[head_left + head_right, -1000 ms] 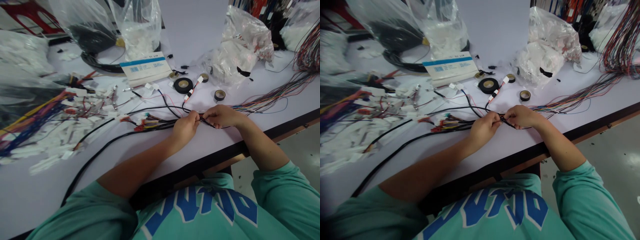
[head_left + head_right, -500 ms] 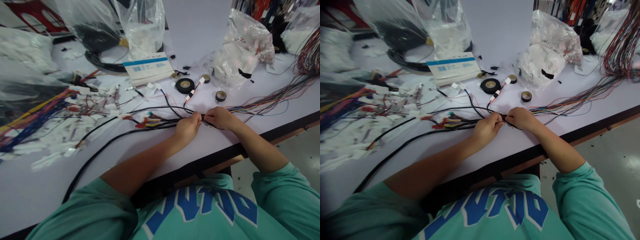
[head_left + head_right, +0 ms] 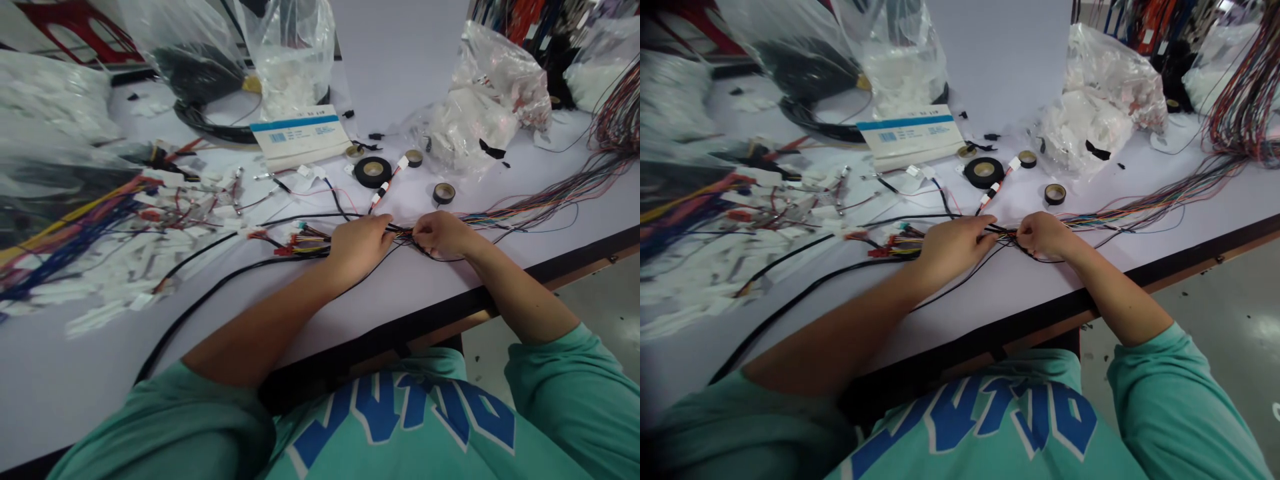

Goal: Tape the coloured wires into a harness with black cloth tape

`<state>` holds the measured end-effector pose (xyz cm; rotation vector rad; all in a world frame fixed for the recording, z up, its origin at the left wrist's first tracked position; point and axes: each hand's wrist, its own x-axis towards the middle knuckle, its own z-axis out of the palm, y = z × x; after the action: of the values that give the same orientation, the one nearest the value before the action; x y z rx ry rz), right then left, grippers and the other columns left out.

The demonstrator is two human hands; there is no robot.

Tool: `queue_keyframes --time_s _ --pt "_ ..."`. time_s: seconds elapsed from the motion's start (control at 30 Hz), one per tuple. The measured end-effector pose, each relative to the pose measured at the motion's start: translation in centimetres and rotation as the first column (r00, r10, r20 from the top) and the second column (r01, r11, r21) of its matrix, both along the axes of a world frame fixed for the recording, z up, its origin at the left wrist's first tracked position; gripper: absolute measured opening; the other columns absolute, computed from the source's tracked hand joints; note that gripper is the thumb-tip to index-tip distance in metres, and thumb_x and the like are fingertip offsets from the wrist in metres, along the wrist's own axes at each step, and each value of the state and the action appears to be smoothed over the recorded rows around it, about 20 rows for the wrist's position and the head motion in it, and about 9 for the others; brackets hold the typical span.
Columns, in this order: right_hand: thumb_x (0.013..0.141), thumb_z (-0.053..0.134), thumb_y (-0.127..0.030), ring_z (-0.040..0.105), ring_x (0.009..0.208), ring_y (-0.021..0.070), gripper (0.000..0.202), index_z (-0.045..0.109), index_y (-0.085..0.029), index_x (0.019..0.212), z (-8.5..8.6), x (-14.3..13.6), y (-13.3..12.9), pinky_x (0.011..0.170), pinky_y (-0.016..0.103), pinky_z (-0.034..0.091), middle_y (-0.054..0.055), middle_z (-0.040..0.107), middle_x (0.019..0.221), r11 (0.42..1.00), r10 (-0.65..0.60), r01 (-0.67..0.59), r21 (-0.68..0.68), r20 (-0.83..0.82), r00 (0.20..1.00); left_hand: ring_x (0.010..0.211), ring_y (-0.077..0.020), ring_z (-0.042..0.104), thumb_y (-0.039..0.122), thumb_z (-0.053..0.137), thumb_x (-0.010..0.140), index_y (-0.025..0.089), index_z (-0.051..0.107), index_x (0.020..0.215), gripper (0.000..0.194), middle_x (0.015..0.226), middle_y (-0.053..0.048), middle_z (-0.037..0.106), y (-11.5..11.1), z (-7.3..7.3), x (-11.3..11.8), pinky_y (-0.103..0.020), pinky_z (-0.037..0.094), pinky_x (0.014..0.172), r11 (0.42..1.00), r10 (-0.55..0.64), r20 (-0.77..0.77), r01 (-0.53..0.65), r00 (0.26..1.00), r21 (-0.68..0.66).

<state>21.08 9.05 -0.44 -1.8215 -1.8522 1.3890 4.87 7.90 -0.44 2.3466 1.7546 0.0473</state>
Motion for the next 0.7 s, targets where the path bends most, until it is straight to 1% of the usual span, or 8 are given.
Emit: queue_keyframes --time_s 0.07,0.17,0.3,0.4,0.47,0.5,0.6,0.7 --pt "0.061 0.051 -0.003 0.047 0.041 0.0063 0.013 0.050 -0.016 0.058 -0.1 0.1 0.1 0.043 0.017 0.041 -0.004 0.050 0.045 0.999 -0.035 0.034 -0.011 -0.044 0.998 0.093 -0.0246 0.062 0.033 0.045 0.084 0.021 0.059 0.107 0.030 0.098 -0.007 0.068 0.3 0.1 -0.1 -0.029 0.042 0.068 1.000 -0.010 -0.006 0.010 1.000 -0.020" --pt "0.058 0.052 -0.001 0.051 0.043 0.0080 0.017 0.047 -0.017 0.054 -0.4 0.1 0.2 0.043 0.018 0.044 -0.004 0.050 0.043 0.993 -0.118 0.115 -0.026 -0.150 0.982 0.090 -0.0222 0.062 0.034 0.046 0.084 0.021 0.060 0.103 0.027 0.090 -0.005 0.069 0.6 0.0 -0.2 -0.028 0.041 0.068 0.999 0.004 0.017 -0.003 1.000 -0.039" --pt "0.052 0.048 0.002 0.047 0.040 0.0059 0.019 0.046 -0.016 0.049 -0.7 0.0 0.4 0.039 0.017 0.043 -0.005 0.049 0.044 0.978 -0.210 0.196 -0.074 -0.336 0.918 0.088 -0.0220 0.062 0.032 0.047 0.084 0.020 0.060 0.101 0.024 0.088 -0.005 0.068 0.8 -0.3 -0.2 -0.028 0.041 0.067 1.000 0.019 0.046 -0.018 0.999 -0.023" --pt "0.046 0.043 0.003 0.041 0.036 0.0035 0.019 0.044 -0.016 0.047 -0.8 0.1 0.7 0.032 0.014 0.035 -0.006 0.050 0.046 0.961 -0.276 0.228 -0.158 -0.474 0.836 0.090 -0.0224 0.061 0.032 0.049 0.084 0.019 0.060 0.099 0.023 0.089 -0.006 0.067 0.9 -0.5 -0.2 -0.027 0.041 0.068 0.999 0.032 0.059 -0.031 0.998 -0.019" --pt "0.045 0.041 0.002 0.036 0.033 0.0024 0.018 0.042 -0.016 0.047 -0.9 0.3 0.8 0.029 0.014 0.026 -0.006 0.052 0.046 0.955 -0.292 0.206 -0.215 -0.542 0.788 0.090 -0.0230 0.062 0.032 0.050 0.083 0.018 0.059 0.100 0.023 0.090 -0.007 0.067 1.0 -0.5 -0.2 -0.028 0.041 0.068 0.999 0.040 0.067 -0.039 0.997 -0.021" --pt "0.045 0.042 0.001 0.034 0.032 0.0020 0.017 0.043 -0.016 0.048 -0.9 0.4 0.9 0.029 0.014 0.024 -0.005 0.052 0.046 0.955 -0.287 0.185 -0.232 -0.562 0.776 0.090 -0.0231 0.062 0.032 0.050 0.083 0.017 0.059 0.100 0.024 0.091 -0.007 0.067 1.0 -0.5 -0.2 -0.028 0.041 0.068 0.999 0.042 0.072 -0.041 0.997 -0.022" --pt "0.050 0.046 0.000 0.032 0.033 0.0017 0.015 0.048 -0.015 0.052 -1.0 0.6 1.0 0.030 0.015 0.023 -0.005 0.051 0.046 0.961 -0.256 0.145 -0.236 -0.558 0.790 0.091 -0.0236 0.062 0.030 0.050 0.084 0.017 0.059 0.101 0.024 0.093 -0.008 0.067 1.0 -0.5 -0.1 -0.029 0.041 0.068 0.999 0.041 0.079 -0.039 0.996 -0.027" --pt "0.055 0.052 -0.003 0.034 0.037 0.0027 0.013 0.054 -0.015 0.060 -1.1 0.6 1.0 0.033 0.016 0.024 -0.006 0.048 0.046 0.971 -0.230 0.162 -0.178 -0.488 0.842 0.092 -0.0245 0.062 0.030 0.049 0.084 0.016 0.060 0.100 0.024 0.095 -0.009 0.067 1.1 -0.8 -0.1 -0.029 0.041 0.068 0.999 0.036 0.080 -0.034 0.996 -0.025"
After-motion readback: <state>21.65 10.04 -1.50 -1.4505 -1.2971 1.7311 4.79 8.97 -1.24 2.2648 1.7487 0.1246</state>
